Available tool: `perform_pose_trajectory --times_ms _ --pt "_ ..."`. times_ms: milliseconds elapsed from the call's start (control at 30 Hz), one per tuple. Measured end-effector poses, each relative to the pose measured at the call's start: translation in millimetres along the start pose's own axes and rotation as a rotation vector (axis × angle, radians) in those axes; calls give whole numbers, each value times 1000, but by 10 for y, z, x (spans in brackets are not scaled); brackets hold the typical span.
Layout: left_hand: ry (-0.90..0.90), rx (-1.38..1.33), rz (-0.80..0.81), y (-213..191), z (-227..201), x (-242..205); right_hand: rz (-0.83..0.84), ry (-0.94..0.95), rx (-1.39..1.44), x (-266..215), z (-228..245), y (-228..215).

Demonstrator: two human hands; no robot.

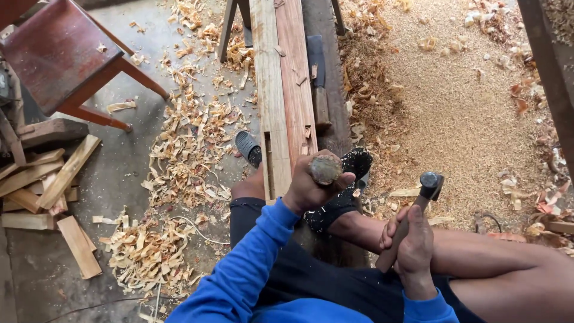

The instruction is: Chiseling a mortise or groove into a long wooden beam using a hammer and a hand chisel.

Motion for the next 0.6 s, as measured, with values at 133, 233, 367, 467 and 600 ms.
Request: perform_pose_trajectory --times_ms 133,233,367,467,600 --pt "-27 -35 39 13 -25 0 12 4 -19 -18 5 12" --pt "-6 -21 44 -17 -69 19 7 19 -20 -13 12 37" --pt "7 -16 59 -51 -40 -64 6 -45 -117 -18 103 43" --pt "57 30 84 -23 33 -89 79 -63 -321 -10 439 74" --pt "30 -76 139 77 47 -125 224 -323 -341 -368 1580 560"
Point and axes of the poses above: each hand's wrist, its own x-axis towards the middle knuckle, its own y-axis out of the palm, z = x × y, the point moved 3 cm from there along x, towards the middle knuckle, and after that the axes turned 3 degrees about y, right-handed, at the moved point
